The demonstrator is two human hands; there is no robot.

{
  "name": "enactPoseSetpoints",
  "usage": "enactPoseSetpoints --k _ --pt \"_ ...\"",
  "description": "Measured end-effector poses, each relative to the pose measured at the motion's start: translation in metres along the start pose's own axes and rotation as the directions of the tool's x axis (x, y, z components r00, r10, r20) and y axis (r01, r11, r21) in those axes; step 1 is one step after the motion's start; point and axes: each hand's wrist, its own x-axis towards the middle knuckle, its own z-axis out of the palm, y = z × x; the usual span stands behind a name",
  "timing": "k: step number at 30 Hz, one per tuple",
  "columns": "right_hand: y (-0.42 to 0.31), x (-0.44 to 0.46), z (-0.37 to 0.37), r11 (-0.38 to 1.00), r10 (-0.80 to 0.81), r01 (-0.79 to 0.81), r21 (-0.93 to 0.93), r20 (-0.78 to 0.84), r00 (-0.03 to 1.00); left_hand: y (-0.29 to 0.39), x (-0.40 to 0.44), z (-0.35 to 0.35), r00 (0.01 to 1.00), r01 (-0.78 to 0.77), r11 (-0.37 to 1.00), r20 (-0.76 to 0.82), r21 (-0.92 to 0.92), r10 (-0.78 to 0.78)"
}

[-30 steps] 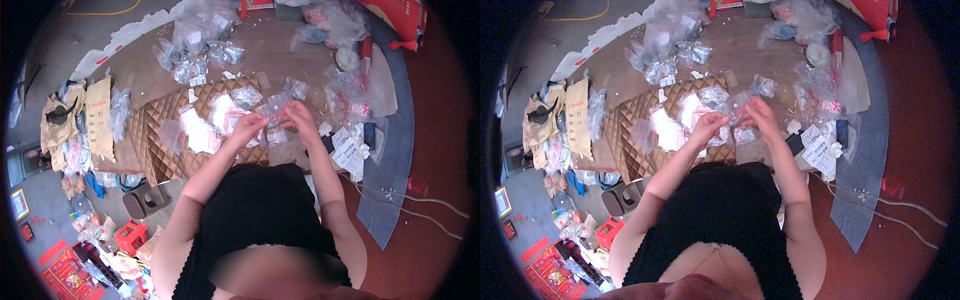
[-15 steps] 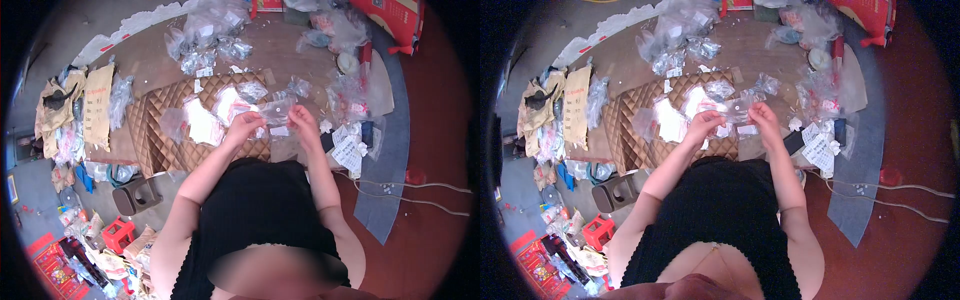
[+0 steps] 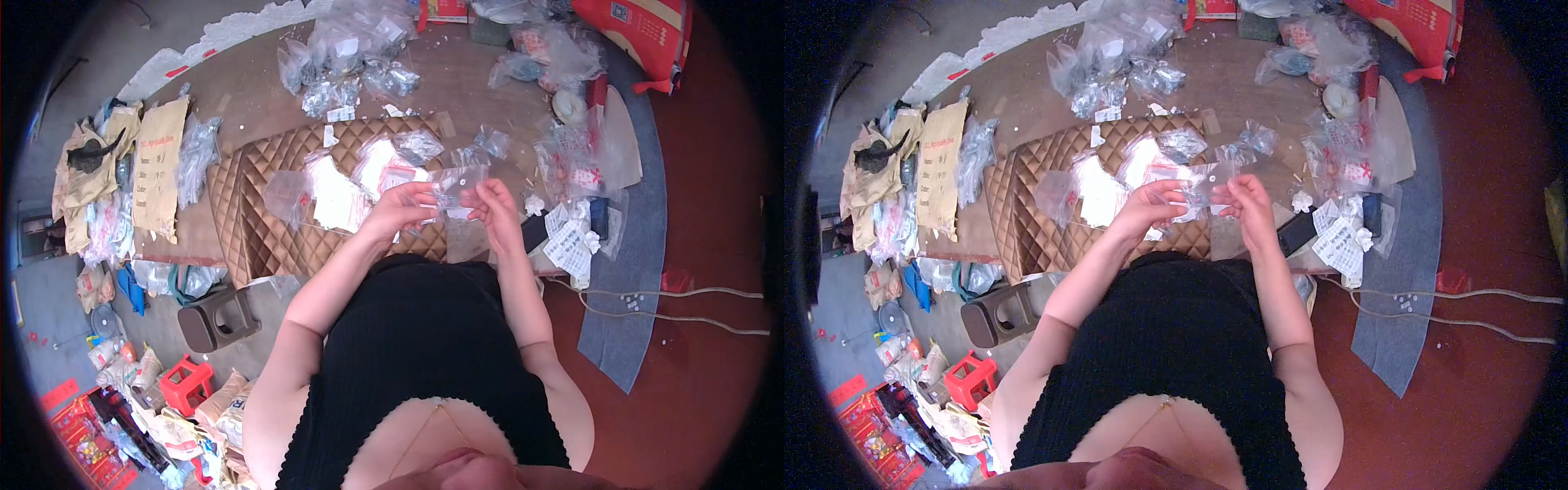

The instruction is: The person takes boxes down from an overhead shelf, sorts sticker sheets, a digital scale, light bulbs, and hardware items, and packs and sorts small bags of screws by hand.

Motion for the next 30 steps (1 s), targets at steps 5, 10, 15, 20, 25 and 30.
enactPoseSetpoints --k 5,10,15,20,25,30 --pt "0.0 -0.007 0.016 0.999 -0.03 0.032 -0.029 0.054 0.998 -0.008 0.001 -0.006 0.996 -0.064 0.988 -0.047 0.139 0.071" --pt "0.008 -0.009 0.023 0.976 -0.003 0.024 -0.216 0.098 0.995 0.0 -0.007 -0.004 0.992 -0.108 0.962 -0.031 0.25 0.12" --pt "0.006 -0.009 0.025 0.99 -0.006 0.021 -0.138 0.106 0.994 -0.007 -0.007 -0.009 0.995 -0.056 0.983 -0.071 0.174 0.069" --pt "0.001 -0.013 0.028 0.992 -0.009 0.019 -0.123 0.085 0.996 -0.013 -0.004 -0.007 0.998 -0.02 0.994 -0.054 0.108 0.026" --pt "0.005 -0.015 0.017 0.989 -0.006 0.016 -0.147 0.065 0.998 -0.015 -0.003 0.003 0.993 -0.051 0.976 -0.096 0.213 0.072" --pt "0.015 -0.014 0.003 0.944 -0.025 0.065 -0.325 0.127 0.992 -0.024 0.001 0.002 1.0 -0.007 0.941 -0.021 0.338 0.015"
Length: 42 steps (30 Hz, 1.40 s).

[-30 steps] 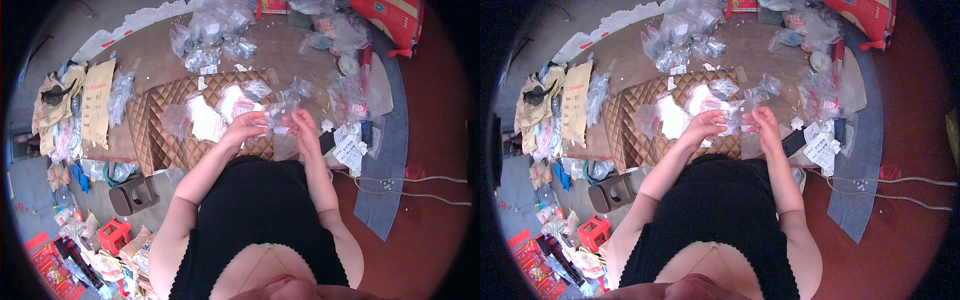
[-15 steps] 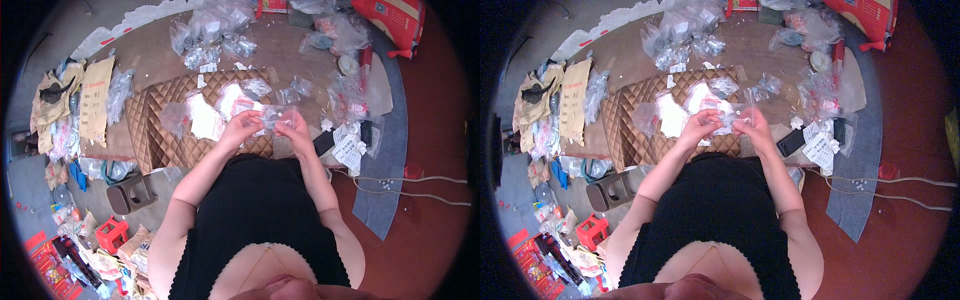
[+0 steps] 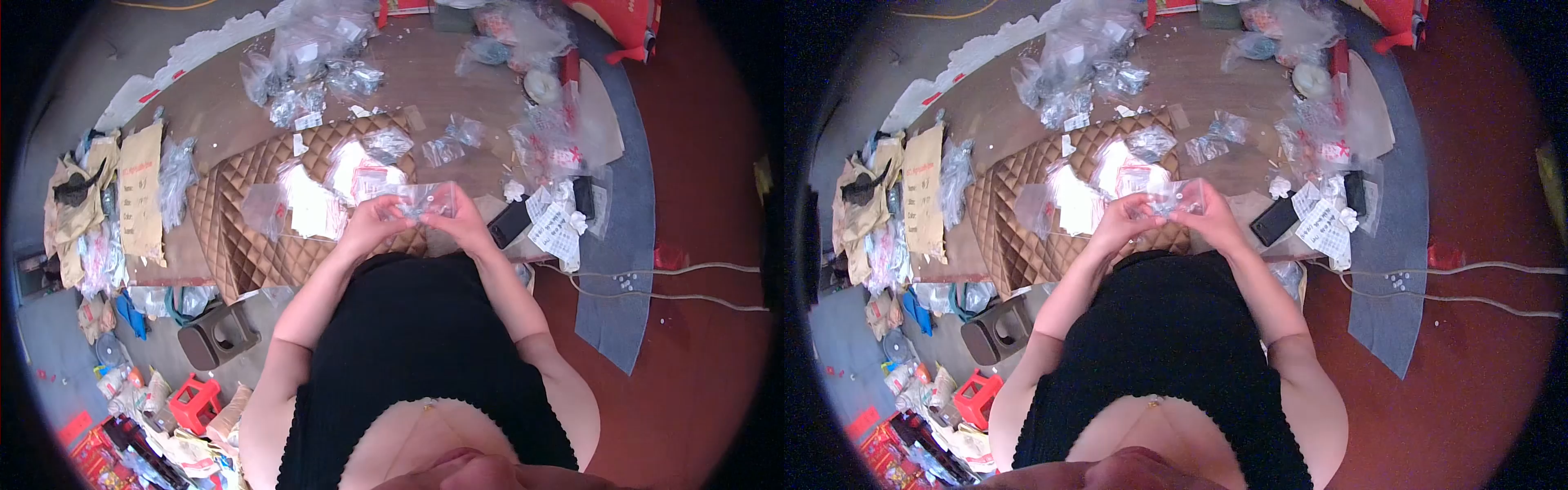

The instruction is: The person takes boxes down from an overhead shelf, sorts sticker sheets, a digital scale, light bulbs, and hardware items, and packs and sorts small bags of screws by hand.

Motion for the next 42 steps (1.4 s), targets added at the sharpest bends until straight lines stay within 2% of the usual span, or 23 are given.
enactPoseSetpoints --k 1,3,7,9,11,12,13,15,16,17,18,19,20,21,23,27,29,30,31,33,37,40,42 --pt "0.006 0.001 -0.002 1.0 0.0 0.0 0.004 -0.005 1.0 0.0 0.001 -0.003 1.0 0.003 1.0 0.004 0.003 -0.003" --pt "0.015 0.001 -0.006 0.998 -0.002 -0.001 0.068 0.039 0.999 -0.001 0.004 -0.007 0.967 0.24 0.971 0.091 -0.003 -0.239" --pt "0.01 0.001 -0.014 0.993 0.034 -0.042 0.107 0.072 0.997 -0.011 0.007 -0.004 0.989 0.142 0.99 0.036 0.015 -0.142" --pt "-0.01 0.002 -0.036 0.992 0.117 -0.121 0.035 0.093 0.989 -0.003 0.007 -0.001 0.992 0.096 0.994 -0.085 0.059 -0.091" --pt "-0.041 0.012 -0.081 0.981 -0.07 0.045 -0.187 -0.126 0.99 -0.005 0.008 -0.003 0.979 0.079 0.997 -0.189 -0.007 -0.079" --pt "-0.05 0.021 -0.117 0.889 -0.292 0.154 -0.431 -0.275 0.916 -0.001 0.008 -0.004 0.979 0.07 0.998 -0.19 -0.011 -0.07" --pt "-0.061 0.031 -0.155 0.726 -0.517 0.19 -0.661 -0.343 0.784 0.002 0.008 -0.007 0.979 0.061 0.998 -0.196 -0.015 -0.063" --pt "-0.108 0.042 -0.218 0.594 -0.715 0.149 -0.791 -0.433 0.549 -0.009 0.012 -0.018 0.985 0.051 0.998 -0.165 -0.044 -0.057" --pt "-0.121 0.051 -0.258 0.419 -0.806 -0.044 -0.907 -0.394 0.441 -0.011 0.014 -0.019 0.987 0.045 0.998 -0.15 -0.046 -0.052" --pt "-0.128 0.059 -0.287 0.236 -0.883 -0.253 -0.938 -0.316 0.348 -0.012 0.016 -0.02 0.988 0.084 0.994 -0.124 -0.07 -0.092" --pt "-0.135 0.061 -0.294 0.232 -0.885 -0.255 -0.939 -0.312 0.344 -0.013 0.017 -0.02 0.986 0.123 0.988 -0.102 -0.093 -0.133" --pt "-0.141 0.064 -0.3 0.082 -0.811 -0.527 -0.846 -0.363 0.458 -0.013 0.018 -0.019 0.987 0.119 0.988 -0.1 -0.095 -0.129" --pt "-0.146 0.066 -0.306 -0.115 -0.718 -0.724 -0.681 -0.446 0.534 -0.013 0.018 -0.019 0.988 0.127 0.988 -0.078 -0.093 -0.134" --pt "-0.146 0.071 -0.315 -0.117 -0.72 -0.724 -0.68 -0.444 0.533 -0.013 0.019 -0.019 0.988 0.134 0.987 -0.058 -0.092 -0.14" --pt "-0.134 0.085 -0.335 -0.322 -0.68 -0.72 -0.614 -0.379 0.627 -0.011 0.02 -0.018 0.986 0.143 0.985 -0.071 -0.1 -0.15" --pt "-0.128 0.089 -0.346 -0.292 -0.621 -0.676 -0.676 -0.404 0.672 -0.017 0.02 -0.023 0.986 0.137 0.985 -0.081 -0.107 -0.146" --pt "-0.152 0.07 -0.315 -0.175 -0.595 -0.621 -0.764 -0.42 0.685 -0.021 0.02 -0.029 0.984 0.15 0.985 -0.083 -0.091 -0.157" --pt "-0.151 0.066 -0.311 -0.142 -0.688 -0.58 -0.803 -0.341 0.64 -0.024 0.02 -0.031 0.983 0.144 0.985 -0.097 -0.099 -0.154" --pt "-0.15 0.06 -0.291 -0.143 -0.683 -0.573 -0.807 -0.338 0.647 -0.026 0.019 -0.033 0.982 0.141 0.984 -0.11 -0.108 -0.153" --pt "-0.146 0.044 -0.235 -0.229 -0.684 -0.471 -0.852 -0.203 0.701 -0.027 0.019 -0.036 0.982 0.133 0.982 -0.119 -0.136 -0.149" --pt "-0.052 0.049 -0.186 -0.373 -0.453 -0.218 -0.902 -0.028 0.891 -0.028 0.02 -0.036 0.981 0.137 0.98 -0.12 -0.144 -0.154" --pt "0.027 0.058 -0.201 -0.427 -0.399 -0.182 -0.886 0.004 0.917 -0.027 0.018 -0.038 0.988 0.136 0.984 -0.06 -0.111 -0.144" --pt "0.046 0.055 -0.205 -0.403 -0.402 -0.214 -0.89 -0.037 0.915 -0.019 0.011 -0.037 0.986 0.14 0.983 -0.075 -0.115 -0.149"
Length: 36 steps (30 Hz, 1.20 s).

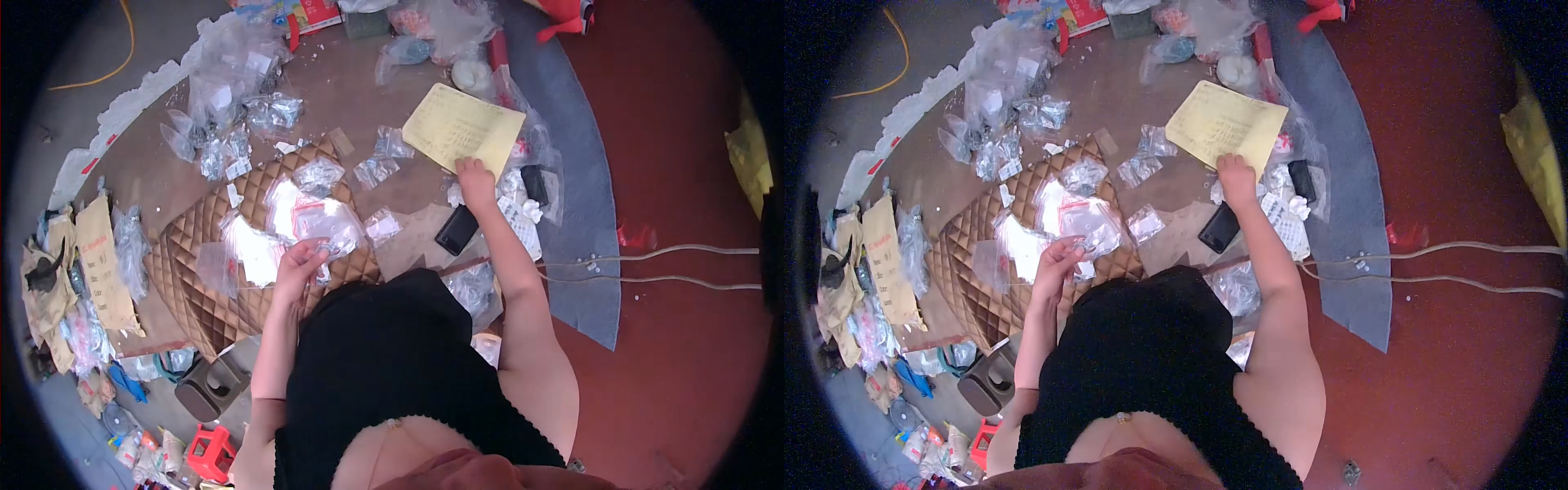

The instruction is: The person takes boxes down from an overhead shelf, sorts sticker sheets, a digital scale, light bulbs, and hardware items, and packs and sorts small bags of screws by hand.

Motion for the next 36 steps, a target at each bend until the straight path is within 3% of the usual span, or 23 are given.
enactPoseSetpoints --k 3,5,11,17,19,21,22,24,25,27,28,30,34,36 --pt "0.005 -0.01 0.013 0.998 0.057 -0.057 -0.013 0.023 0.998 -0.002 -0.006 -0.005 1.0 -0.004 1.0 -0.03 0.004 0.004" --pt "0.008 -0.012 0.016 0.997 0.074 -0.073 -0.028 0.039 0.996 -0.005 -0.008 -0.007 0.998 -0.042 0.992 -0.047 -0.116 0.036" --pt "0.011 -0.012 0.016 0.997 0.076 -0.075 -0.015 0.053 0.996 -0.014 -0.007 -0.019 0.997 0.032 0.998 -0.072 -0.062 -0.037" --pt "0.003 -0.002 0.004 0.988 0.095 -0.112 0.11 0.145 0.985 -0.014 0.002 -0.017 0.997 0.023 0.997 -0.073 -0.078 -0.029" --pt "-0.006 0.002 -0.009 0.956 0.108 -0.146 0.254 0.159 0.981 -0.016 0.002 -0.019 0.998 0.019 0.998 -0.06 -0.065 -0.023" --pt "-0.029 0.002 -0.033 0.847 0.076 -0.195 0.494 0.251 0.965 -0.017 0.003 -0.02 0.999 0.016 0.999 -0.045 -0.052 -0.018" --pt "-0.045 0.0 -0.04 0.699 0.008 -0.25 0.67 0.342 0.94 -0.018 0.003 -0.019 0.998 0.022 0.998 -0.052 -0.053 -0.025" --pt "-0.084 -0.005 -0.059 0.275 -0.19 -0.415 0.867 0.472 0.861 -0.019 0.004 -0.016 0.998 0.028 0.998 -0.058 -0.056 -0.031" --pt "-0.105 -0.008 -0.07 0.027 -0.313 -0.513 0.858 0.494 0.811 -0.017 0.004 -0.013 0.999 0.039 0.995 -0.024 -0.096 -0.042" --pt "-0.145 -0.025 -0.09 -0.37 -0.382 -0.586 0.721 0.457 0.803 -0.014 0.004 -0.008 0.999 0.053 0.99 0.009 -0.134 -0.052" --pt "-0.152 -0.026 -0.097 -0.371 -0.382 -0.585 0.721 0.456 0.804 -0.011 0.004 -0.004 0.998 0.048 0.99 0.047 -0.13 -0.042" --pt "-0.162 -0.026 -0.109 -0.476 -0.612 -0.757 0.447 0.449 0.651 -0.01 0.002 -0.001 0.996 0.039 0.991 0.079 -0.124 -0.029" --pt "-0.163 -0.026 -0.096 -0.437 -0.576 -0.698 0.568 0.419 0.702 -0.011 -0.002 -0.001 1.0 -0.01 0.999 -0.005 -0.039 0.009" --pt "-0.158 -0.026 -0.106 -0.421 -0.477 -0.656 0.627 0.462 0.748 -0.009 -0.006 -0.003 0.999 0.004 1.0 -0.046 0.015 -0.003"
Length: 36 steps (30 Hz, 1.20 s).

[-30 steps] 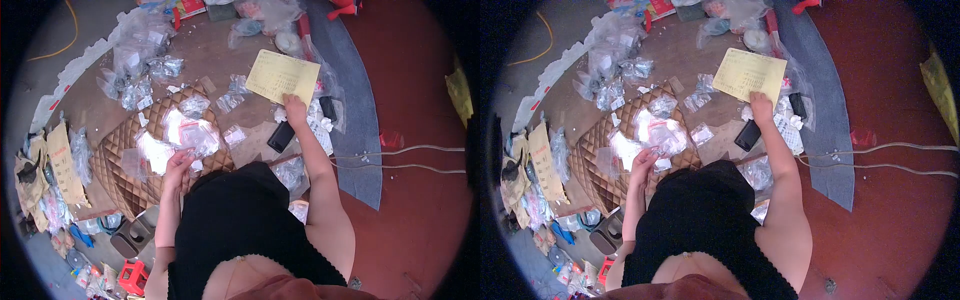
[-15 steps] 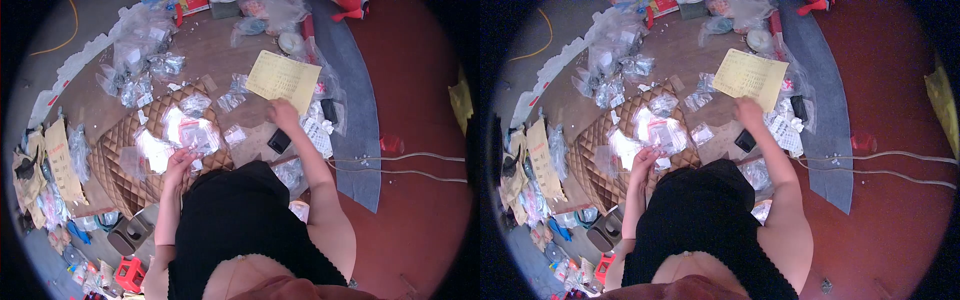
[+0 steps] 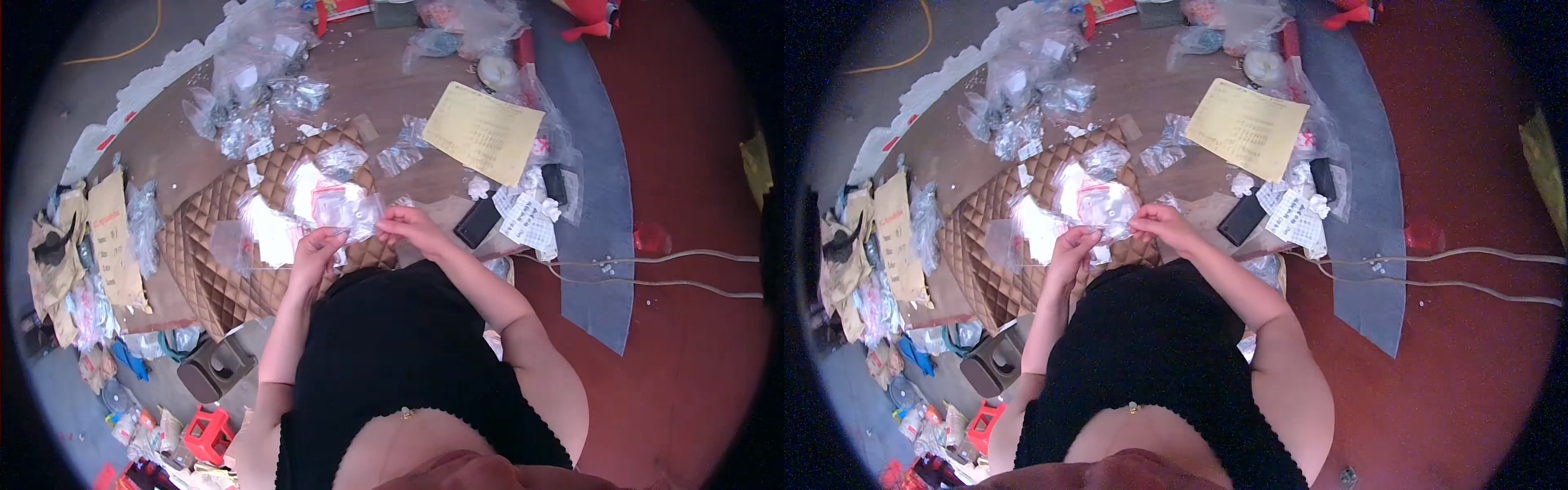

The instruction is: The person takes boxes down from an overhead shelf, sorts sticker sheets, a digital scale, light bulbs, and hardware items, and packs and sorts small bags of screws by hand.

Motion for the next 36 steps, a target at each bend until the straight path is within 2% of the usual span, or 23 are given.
enactPoseSetpoints --k 3,4,5,7,9,14,18,24,26,31,33,36 --pt "-0.001 -0.005 0.001 0.998 -0.053 0.052 -0.034 -0.011 0.999 0.011 -0.006 0.008 1.0 0.003 1.0 0.022 0.008 -0.004" --pt "-0.004 -0.009 0.006 0.994 -0.076 0.078 0.071 -0.03 0.997 0.013 -0.008 0.008 0.999 0.004 0.998 0.039 0.063 -0.006" --pt "-0.007 -0.011 0.012 0.994 -0.071 0.072 0.077 -0.012 0.997 0.012 -0.009 0.009 1.0 0.007 0.998 0.019 0.065 -0.009" --pt "-0.011 -0.015 0.023 0.988 -0.102 0.111 0.104 -0.091 0.991 0.007 -0.011 0.009 0.999 -0.007 0.996 0.039 0.089 0.004" --pt "-0.004 -0.014 0.022 0.991 -0.099 0.101 0.085 -0.033 0.995 0.008 -0.015 0.006 0.996 -0.012 1.0 0.084 0.021 0.011" --pt "-0.004 -0.02 0.025 0.981 -0.175 0.181 0.076 -0.078 0.981 0.01 -0.024 0.006 0.989 -0.043 0.998 0.142 -0.036 0.048" --pt "-0.01 -0.026 0.033 0.984 -0.173 0.175 0.027 -0.073 0.982 0.001 -0.026 0.001 0.986 -0.078 0.996 0.142 -0.04 0.083" --pt "-0.01 -0.03 0.036 0.973 -0.22 0.225 0.058 -0.078 0.972 0.003 -0.03 0.004 0.989 -0.111 0.991 0.088 -0.073 0.117" --pt "-0.013 -0.033 0.038 0.973 -0.187 0.193 0.129 -0.056 0.981 0.001 -0.031 0.0 0.986 -0.125 0.991 0.1 -0.054 0.13" --pt "-0.017 -0.036 0.04 0.977 -0.164 0.172 0.123 -0.073 0.984 0.01 -0.04 0.002 0.985 -0.169 0.985 0.038 0.019 0.169" --pt "-0.021 -0.037 0.04 0.976 -0.185 0.192 0.098 -0.082 0.979 0.012 -0.04 0.0 0.979 -0.168 0.983 0.104 -0.07 0.174" --pt "-0.023 -0.038 0.041 0.981 -0.169 0.176 0.088 -0.083 0.982 0.014 -0.043 0.001 0.982 -0.157 0.984 0.089 -0.085 0.164"
